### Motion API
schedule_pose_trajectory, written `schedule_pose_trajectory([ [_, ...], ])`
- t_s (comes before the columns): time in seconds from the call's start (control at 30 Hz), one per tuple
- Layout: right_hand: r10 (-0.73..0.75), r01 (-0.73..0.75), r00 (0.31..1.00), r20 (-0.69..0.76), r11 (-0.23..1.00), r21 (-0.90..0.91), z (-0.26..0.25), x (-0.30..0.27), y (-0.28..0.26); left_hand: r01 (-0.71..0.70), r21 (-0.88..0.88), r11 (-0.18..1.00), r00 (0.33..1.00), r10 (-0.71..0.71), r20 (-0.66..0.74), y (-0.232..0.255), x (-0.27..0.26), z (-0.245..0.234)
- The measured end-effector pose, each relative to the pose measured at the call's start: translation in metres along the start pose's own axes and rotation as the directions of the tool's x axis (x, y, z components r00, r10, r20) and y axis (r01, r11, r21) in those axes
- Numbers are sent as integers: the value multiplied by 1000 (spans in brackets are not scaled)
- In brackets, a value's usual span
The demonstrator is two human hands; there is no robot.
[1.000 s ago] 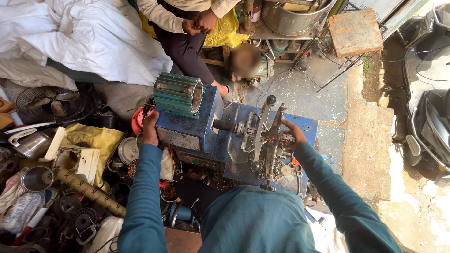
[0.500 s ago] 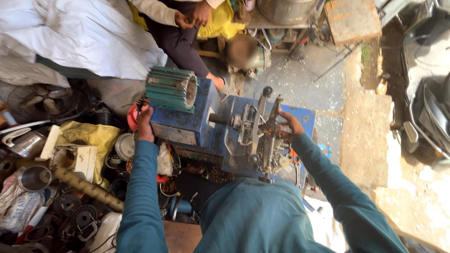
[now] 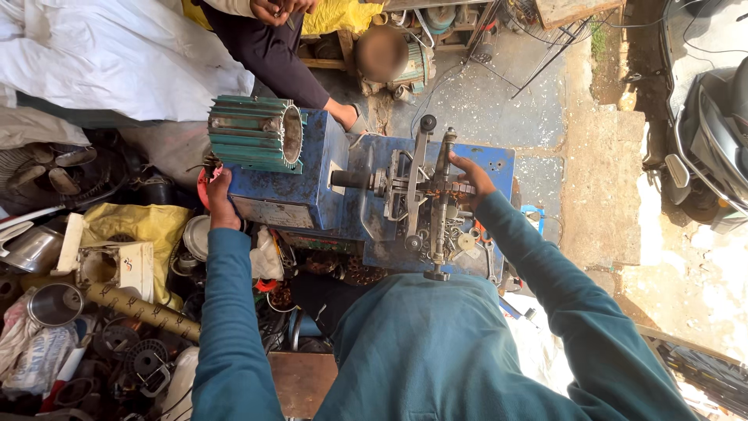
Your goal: The person winds copper wire onto a fan motor core using a manual winding machine, turning the handle and guiding the wire through the slots.
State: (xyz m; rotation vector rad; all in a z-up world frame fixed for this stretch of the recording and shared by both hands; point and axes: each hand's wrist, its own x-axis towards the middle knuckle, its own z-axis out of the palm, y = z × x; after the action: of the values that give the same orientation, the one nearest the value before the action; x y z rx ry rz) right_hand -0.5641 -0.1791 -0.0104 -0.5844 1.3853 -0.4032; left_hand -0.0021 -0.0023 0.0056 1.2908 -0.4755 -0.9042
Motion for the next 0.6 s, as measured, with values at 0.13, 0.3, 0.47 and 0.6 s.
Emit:
schedule_pose_trajectory([
  [0.13, -2, 1, 1000, 17, 1000, 26, -1, 4, 2, -11, -10, 1000, 1000, 11, -6, 4, -4, 5],
  [0.3, -53, 53, 998, 19, 999, 3, 2, -7, 0, -64, -26, 998, 996, 65, 55, 20, -13, 20],
  [0.47, -9, 9, 1000, 1, 1000, -4, 4, -14, -5, -12, -58, 998, 998, 15, 58, 16, -8, 18],
  [0.6, -16, 16, 1000, 5, 1000, 6, 4, -10, -5, 6, -63, 998, 1000, -4, 28, 8, -8, 10],
])
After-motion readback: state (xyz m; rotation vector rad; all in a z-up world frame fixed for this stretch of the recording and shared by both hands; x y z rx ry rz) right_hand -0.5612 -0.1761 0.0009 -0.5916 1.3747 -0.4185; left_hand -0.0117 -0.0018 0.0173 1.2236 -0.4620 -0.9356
